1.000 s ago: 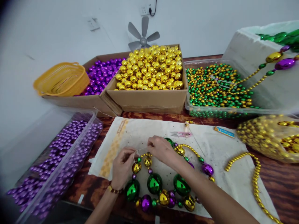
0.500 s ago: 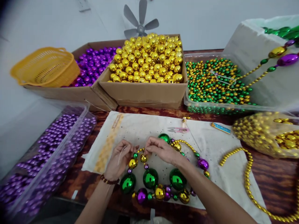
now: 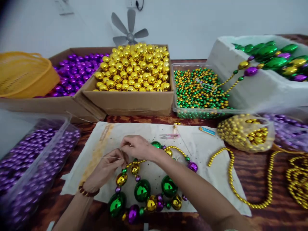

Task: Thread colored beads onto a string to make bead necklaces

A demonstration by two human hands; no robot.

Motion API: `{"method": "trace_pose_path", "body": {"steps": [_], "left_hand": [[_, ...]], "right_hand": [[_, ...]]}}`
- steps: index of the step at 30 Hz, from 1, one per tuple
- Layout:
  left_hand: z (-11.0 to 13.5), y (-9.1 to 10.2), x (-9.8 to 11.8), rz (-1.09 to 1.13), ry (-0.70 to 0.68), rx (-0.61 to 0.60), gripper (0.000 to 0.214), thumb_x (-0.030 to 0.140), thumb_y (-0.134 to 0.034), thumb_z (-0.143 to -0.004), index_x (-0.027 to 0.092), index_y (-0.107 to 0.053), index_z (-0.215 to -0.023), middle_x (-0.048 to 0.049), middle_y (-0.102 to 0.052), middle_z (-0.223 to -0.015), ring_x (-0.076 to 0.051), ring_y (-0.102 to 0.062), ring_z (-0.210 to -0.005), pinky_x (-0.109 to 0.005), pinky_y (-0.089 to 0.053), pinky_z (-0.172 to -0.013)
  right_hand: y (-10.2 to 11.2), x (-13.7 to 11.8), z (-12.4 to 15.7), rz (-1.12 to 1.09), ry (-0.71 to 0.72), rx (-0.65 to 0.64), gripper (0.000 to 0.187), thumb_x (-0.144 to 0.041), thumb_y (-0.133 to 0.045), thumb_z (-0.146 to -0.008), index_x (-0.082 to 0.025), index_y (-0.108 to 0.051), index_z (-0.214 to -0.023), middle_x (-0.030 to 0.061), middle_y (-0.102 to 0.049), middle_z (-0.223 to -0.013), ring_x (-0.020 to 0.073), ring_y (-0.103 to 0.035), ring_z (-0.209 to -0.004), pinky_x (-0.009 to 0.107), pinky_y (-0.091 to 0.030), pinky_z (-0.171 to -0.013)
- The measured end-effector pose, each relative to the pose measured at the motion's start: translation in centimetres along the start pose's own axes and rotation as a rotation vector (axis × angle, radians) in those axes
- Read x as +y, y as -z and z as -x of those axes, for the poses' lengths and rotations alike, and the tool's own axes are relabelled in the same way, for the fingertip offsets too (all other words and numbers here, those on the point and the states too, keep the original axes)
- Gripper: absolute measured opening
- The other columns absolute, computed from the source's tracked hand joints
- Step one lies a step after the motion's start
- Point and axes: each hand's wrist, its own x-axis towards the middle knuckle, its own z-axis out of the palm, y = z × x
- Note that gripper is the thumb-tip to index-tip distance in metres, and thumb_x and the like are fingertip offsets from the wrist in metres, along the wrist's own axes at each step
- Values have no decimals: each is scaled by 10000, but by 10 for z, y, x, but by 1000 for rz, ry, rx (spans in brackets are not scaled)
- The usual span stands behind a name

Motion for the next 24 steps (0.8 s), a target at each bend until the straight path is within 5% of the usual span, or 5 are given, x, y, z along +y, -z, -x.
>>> {"method": "trace_pose_path", "body": {"steps": [4, 8, 12, 20, 24], "left_hand": [[-5, 3, -11, 0, 8, 104, 147, 289, -645, -819, 186, -572, -743, -3, -582, -662, -139, -527, -659, -245, -396, -652], [-4, 0, -22, 90, 42, 268, 140, 279, -688, -781, 184, -586, -773, -3, -632, -715, -126, -557, -702, -216, -414, -668], [-6, -11, -25, 186, 40, 366, 181, 297, -703, -761, 188, -562, -790, 5, -651, -695, -125, -603, -667, -223, -452, -651], [-14, -19, -26, 260, 52, 501, 269, 363, -711, -738, 197, -516, -819, 20, -648, -683, -144, -648, -597, -233, -486, -557], [-12, -18, -31, 297, 59, 544, 278, 364, -712, -738, 200, -504, -821, 27, -639, -678, -144, -656, -599, -221, -487, -539]], "right_hand": [[12, 20, -1, 226, -95, 75, 106, -199, -492, -905, -202, -594, -934, -12, -659, -926, 112, -587, -831, 192, -409, -728], [63, 61, 41, 489, -300, 107, 111, -187, -510, -891, -156, -600, -948, 80, -649, -948, 179, -582, -857, 260, -404, -742], [97, 94, 80, 691, -373, 6, 123, -129, -602, -790, -144, -626, -909, 122, -633, -952, 234, -577, -912, 290, -402, -757], [83, 116, 84, 886, -263, -80, 220, -86, -565, -745, -128, -605, -957, 147, -615, -980, 287, -567, -966, 369, -392, -835], [87, 111, 81, 911, -250, -70, 155, -107, -455, -858, -139, -591, -925, 136, -631, -936, 245, -605, -884, 315, -415, -751]]}}
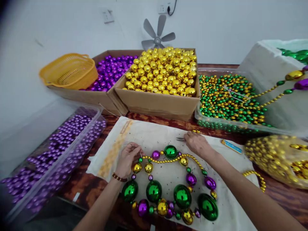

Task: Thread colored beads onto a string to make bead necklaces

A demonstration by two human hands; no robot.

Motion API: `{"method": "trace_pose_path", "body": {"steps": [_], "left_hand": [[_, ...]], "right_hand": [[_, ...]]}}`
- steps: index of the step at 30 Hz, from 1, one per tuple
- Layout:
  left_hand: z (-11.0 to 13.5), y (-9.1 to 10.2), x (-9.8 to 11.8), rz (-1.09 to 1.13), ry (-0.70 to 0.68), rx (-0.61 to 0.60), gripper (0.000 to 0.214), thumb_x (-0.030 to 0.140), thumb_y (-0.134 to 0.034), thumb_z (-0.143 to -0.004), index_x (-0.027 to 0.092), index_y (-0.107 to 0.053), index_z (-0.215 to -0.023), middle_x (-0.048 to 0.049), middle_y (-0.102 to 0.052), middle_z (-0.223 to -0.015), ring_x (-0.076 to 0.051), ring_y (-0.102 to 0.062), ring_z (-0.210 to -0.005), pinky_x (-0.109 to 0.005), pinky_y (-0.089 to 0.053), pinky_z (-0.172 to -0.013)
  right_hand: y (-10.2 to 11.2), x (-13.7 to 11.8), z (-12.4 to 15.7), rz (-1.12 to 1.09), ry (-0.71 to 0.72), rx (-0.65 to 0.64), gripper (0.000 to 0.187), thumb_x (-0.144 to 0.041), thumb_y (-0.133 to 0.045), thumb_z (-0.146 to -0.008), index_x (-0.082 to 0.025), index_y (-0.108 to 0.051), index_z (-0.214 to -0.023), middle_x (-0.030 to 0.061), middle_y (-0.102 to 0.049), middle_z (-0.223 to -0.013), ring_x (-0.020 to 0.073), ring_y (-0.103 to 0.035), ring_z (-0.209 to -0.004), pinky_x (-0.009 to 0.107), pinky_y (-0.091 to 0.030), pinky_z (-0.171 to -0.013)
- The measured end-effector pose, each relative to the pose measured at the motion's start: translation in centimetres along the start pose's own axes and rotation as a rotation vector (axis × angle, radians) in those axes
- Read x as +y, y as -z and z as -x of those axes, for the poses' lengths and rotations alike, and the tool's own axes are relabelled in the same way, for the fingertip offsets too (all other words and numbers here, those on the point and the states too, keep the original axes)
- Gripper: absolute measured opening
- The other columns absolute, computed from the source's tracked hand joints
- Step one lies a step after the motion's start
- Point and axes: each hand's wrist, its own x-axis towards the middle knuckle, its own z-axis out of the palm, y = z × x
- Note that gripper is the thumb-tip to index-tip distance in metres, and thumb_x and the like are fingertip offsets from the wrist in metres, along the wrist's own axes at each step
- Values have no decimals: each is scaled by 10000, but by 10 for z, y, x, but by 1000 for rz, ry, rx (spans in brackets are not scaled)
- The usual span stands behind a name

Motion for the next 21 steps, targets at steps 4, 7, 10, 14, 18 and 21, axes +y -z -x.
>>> {"method": "trace_pose_path", "body": {"steps": [4, 7, 10, 14, 18, 21], "left_hand": [[-1, 1, -4, 15, 14, 15, 296, 378, -714, -728, 196, -501, -824, 18, -640, -681, -149, -656, -583, -215, -482, -503], [-1, 0, -5, 16, -3, 18, 296, 381, -708, -728, 193, -498, -817, 19, -635, -673, -146, -650, -563, -213, -481, -488], [0, -1, -5, 12, -39, 32, 293, 378, -702, -726, 191, -494, -814, 27, -626, -664, -141, -642, -550, -215, -487, -485], [1, 0, -6, 1, -103, 27, 277, 374, -688, -735, 185, -504, -817, 19, -626, -655, -142, -636, -568, -219, -492, -494], [1, 1, -6, 5, -122, 19, 252, 361, -672, -755, 186, -510, -836, 13, -633, -663, -144, -637, -599, -209, -482, -498], [2, 1, -5, 13, -124, 9, 254, 365, -671, -757, 187, -509, -835, 15, -628, -662, -136, -624, -585, -200, -468, -484]], "right_hand": [[20, -26, -5, -55, 48, 16, 221, -175, -357, -949, -158, -539, -1074, 92, -657, -916, 196, -630, -786, 271, -432, -678], [36, -62, -13, -178, 194, 2, 278, -217, -333, -980, -215, -501, -1201, 61, -664, -1029, 176, -633, -878, 257, -448, -737], [46, -94, -21, -380, 349, -70, 287, -242, -313, -1000, -229, -546, -1167, 54, -660, -1061, 172, -619, -928, 258, -443, -781], [50, -113, -30, -379, 414, -172, 260, -226, -364, -983, -226, -624, -990, 34, -668, -929, 163, -618, -845, 245, -417, -728], [47, -116, -32, -234, 402, -195, 235, -220, -412, -957, -255, -633, -1030, 31, -665, -916, 190, -628, -848, 257, -380, -659], [44, -118, -33, -249, 425, -196, 257, -251, -397, -974, -281, -625, -1090, 27, -644, -925, 181, -622, -853, 250, -372, -652]]}}
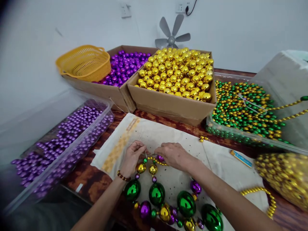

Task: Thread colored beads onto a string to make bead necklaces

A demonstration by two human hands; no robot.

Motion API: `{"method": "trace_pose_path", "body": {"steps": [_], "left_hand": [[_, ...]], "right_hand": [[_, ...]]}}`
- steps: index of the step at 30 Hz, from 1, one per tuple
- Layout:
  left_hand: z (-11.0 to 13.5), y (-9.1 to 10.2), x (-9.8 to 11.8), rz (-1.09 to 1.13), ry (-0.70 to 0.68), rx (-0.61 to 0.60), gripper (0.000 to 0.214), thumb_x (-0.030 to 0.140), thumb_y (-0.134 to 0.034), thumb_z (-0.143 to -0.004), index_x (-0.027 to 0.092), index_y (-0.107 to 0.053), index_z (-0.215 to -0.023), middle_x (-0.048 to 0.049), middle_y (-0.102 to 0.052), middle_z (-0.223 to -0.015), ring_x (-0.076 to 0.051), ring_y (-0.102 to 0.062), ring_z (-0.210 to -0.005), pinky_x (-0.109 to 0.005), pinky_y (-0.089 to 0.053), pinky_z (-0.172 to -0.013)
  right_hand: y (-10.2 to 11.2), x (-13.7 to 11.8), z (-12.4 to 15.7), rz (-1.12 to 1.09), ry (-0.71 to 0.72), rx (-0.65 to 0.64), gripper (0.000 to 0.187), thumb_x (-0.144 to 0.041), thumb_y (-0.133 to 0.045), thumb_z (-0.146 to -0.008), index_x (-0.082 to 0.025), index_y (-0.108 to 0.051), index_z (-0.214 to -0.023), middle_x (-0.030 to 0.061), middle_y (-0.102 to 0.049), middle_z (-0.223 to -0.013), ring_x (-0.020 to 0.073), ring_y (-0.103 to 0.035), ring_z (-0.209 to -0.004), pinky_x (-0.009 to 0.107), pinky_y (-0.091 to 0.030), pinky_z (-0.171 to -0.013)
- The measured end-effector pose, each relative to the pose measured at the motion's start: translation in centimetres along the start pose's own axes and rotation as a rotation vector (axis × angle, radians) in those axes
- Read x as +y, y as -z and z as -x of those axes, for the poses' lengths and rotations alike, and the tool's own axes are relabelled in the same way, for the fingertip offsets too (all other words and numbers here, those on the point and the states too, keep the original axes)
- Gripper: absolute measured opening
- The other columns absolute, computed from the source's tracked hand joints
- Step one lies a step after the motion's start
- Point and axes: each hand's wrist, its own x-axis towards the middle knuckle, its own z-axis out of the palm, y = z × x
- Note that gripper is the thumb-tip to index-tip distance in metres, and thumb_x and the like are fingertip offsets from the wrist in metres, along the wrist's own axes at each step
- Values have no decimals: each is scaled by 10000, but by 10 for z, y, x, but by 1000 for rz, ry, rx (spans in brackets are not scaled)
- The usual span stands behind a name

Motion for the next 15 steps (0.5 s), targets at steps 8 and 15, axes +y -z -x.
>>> {"method": "trace_pose_path", "body": {"steps": [8, 15], "left_hand": [[-1, 0, 0, -17, -5, 13, 256, 351, -689, -742, 181, -513, -815, 18, -623, -641, -112, -589, -556, -204, -475, -519], [0, -2, 2, -20, -17, 11, 262, 357, -685, -742, 182, -507, -824, 6, -636, -647, -129, -603, -569, -223, -492, -525]], "right_hand": [[-13, 2, -9, -160, 2, -24, 322, -379, -356, -996, -257, -641, -1082, 33, -591, -908, 162, -599, -848, 239, -395, -715], [-7, 9, -11, -203, -38, -61, 290, -377, -431, -959, -231, -682, -969, 41, -597, -884, 182, -587, -844, 250, -377, -700]]}}
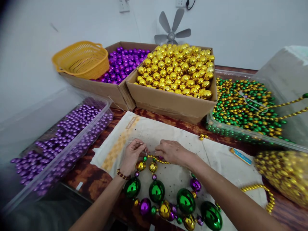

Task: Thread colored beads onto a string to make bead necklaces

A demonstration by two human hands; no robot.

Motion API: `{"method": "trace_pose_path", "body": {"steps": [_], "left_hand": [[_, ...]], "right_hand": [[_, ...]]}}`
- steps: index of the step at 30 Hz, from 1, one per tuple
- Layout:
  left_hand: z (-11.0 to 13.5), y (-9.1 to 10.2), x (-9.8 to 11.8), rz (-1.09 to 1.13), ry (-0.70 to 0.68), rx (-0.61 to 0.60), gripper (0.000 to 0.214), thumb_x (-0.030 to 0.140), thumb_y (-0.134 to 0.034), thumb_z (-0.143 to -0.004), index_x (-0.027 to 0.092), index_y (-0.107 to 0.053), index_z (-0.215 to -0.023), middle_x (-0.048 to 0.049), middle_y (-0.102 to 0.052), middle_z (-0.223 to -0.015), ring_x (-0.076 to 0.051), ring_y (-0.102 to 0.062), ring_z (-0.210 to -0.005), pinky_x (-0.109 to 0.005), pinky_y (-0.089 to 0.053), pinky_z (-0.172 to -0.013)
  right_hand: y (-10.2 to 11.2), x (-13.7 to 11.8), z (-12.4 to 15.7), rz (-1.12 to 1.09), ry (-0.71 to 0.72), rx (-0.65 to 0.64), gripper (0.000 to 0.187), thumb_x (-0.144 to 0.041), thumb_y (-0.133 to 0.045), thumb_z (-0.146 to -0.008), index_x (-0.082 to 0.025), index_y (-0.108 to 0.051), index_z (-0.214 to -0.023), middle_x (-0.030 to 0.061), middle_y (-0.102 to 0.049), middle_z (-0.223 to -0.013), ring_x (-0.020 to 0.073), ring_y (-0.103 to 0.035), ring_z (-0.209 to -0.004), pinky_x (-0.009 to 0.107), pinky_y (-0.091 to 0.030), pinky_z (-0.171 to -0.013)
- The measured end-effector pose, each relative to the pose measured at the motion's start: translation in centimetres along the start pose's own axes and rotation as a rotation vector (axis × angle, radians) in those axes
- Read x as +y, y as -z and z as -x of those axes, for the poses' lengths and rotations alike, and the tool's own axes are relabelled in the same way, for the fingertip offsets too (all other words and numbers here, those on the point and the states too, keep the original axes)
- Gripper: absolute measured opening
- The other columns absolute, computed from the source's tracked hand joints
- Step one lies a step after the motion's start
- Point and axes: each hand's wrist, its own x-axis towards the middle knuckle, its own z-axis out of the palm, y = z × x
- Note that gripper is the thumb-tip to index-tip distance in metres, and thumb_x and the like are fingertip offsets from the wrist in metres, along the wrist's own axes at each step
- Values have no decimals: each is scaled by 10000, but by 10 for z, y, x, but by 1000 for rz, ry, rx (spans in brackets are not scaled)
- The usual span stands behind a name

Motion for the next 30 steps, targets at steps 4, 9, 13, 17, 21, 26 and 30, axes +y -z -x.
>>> {"method": "trace_pose_path", "body": {"steps": [4, 9, 13, 17, 21, 26, 30], "left_hand": [[1, -2, 2, 7, 4, -8, 261, 354, -685, -743, 183, -504, -819, 13, -623, -639, -125, -598, -560, -229, -495, -533], [1, -4, 4, 0, 12, -3, 276, 355, -701, -724, 186, -501, -813, 21, -617, -633, -127, -601, -544, -237, -502, -526], [1, -5, 5, -22, 24, 11, 275, 352, -703, -720, 187, -502, -811, 25, -616, -635, -125, -601, -546, -235, -504, -530], [1, -5, 3, -18, 13, 0, 270, 350, -697, -726, 189, -500, -816, 25, -618, -638, -127, -606, -562, -223, -494, -523], [1, -3, 4, -26, 6, -8, 256, 351, -688, -740, 193, -502, -817, 30, -620, -645, -126, -613, -574, -223, -498, -533], [0, -3, 4, -36, 12, -6, 286, 379, -702, -715, 192, -506, -808, 30, -617, -629, -128, -606, -558, -213, -489, -496], [-3, -4, 0, -30, 39, 2, 296, 385, -700, -710, 189, -501, -806, 28, -607, -638, -143, -618, -584, -249, -527, -512]], "right_hand": [[-3, -1, -6, -57, 16, -25, 252, -371, -498, -928, -247, -699, -1014, 33, -613, -862, 174, -580, -825, 241, -374, -695], [-7, 3, -12, -252, 17, -48, 236, -325, -542, -898, -227, -729, -1002, 19, -648, -827, 154, -567, -773, 223, -383, -682], [-9, 7, -14, -299, 10, -56, 238, -304, -552, -881, -200, -740, -981, 5, -650, -761, 144, -548, -716, 215, -384, -647], [-11, 9, -15, -326, 4, -56, 247, -312, -552, -873, -179, -746, -949, -3, -644, -722, 137, -535, -681, 212, -386, -625], [-13, 11, -15, -322, -1, -54, 242, -311, -550, -869, -185, -752, -916, -13, -637, -691, 138, -538, -670, 215, -397, -618], [-16, 10, -17, -261, -16, -40, 241, -329, -562, -869, -196, -755, -924, -24, -642, -689, 136, -567, -673, 207, -411, -614], [-6, 18, -13, -149, -75, 63, 251, -312, -545, -888, -230, -726, -1041, 10, -685, -893, 153, -604, -815, 216, -422, -705]]}}
